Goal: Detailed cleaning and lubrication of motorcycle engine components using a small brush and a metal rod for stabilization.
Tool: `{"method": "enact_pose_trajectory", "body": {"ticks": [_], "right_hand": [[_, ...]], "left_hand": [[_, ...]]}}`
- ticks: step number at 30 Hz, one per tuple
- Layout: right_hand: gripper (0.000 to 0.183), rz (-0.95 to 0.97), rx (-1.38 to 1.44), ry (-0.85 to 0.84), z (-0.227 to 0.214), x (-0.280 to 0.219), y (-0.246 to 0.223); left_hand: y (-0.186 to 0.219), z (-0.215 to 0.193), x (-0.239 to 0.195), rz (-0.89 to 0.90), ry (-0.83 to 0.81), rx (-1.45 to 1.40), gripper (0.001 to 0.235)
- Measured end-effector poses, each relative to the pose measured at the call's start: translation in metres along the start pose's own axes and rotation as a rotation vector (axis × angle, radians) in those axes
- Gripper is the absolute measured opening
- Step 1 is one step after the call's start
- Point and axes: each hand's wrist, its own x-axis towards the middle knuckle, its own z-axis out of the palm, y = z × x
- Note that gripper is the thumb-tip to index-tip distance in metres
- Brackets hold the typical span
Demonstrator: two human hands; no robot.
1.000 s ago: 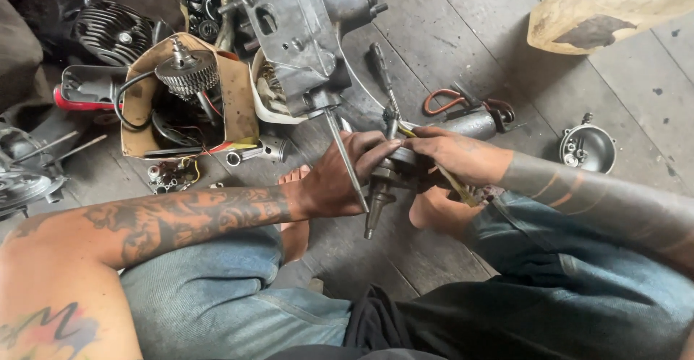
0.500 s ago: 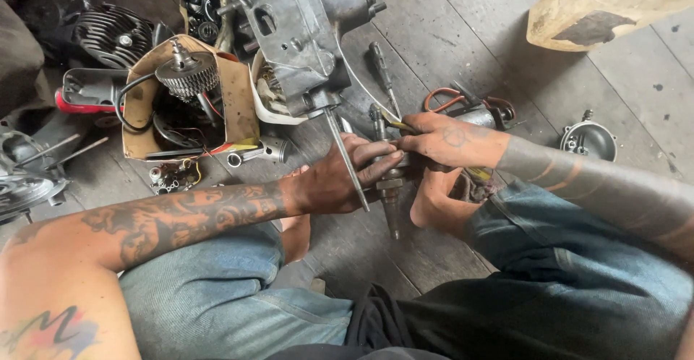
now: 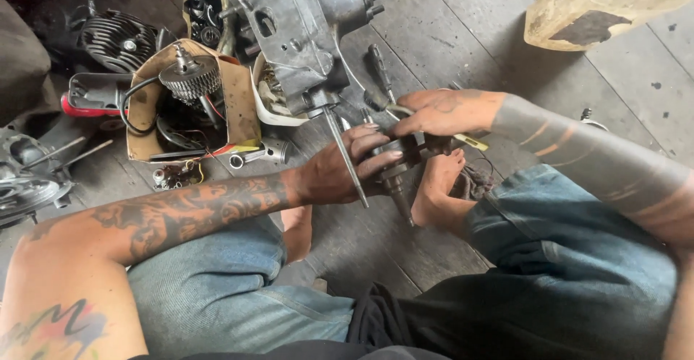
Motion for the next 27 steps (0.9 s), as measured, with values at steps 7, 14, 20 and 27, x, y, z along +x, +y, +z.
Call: {"method": "enact_pose_trajectory", "body": {"ticks": [7,14,20,27], "right_hand": [[0.021,-0.713,-0.180,0.169,0.000,0.011,0.069],[0.035,-0.395,0.407,0.037,0.001,-0.014,0.053],[0.039,-0.394,0.339,0.068,0.002,-0.025,0.036],[0.048,-0.432,0.160,0.128,0.003,-0.031,0.053]], "left_hand": [[0.007,0.000,0.010,-0.091,-0.070,-0.038,0.062],[0.006,-0.002,0.008,-0.240,-0.067,-0.080,0.080],[0.003,-0.010,0.004,-0.489,-0.128,-0.237,0.086],[0.011,-0.014,0.008,-0.611,-0.155,-0.295,0.085]]}}
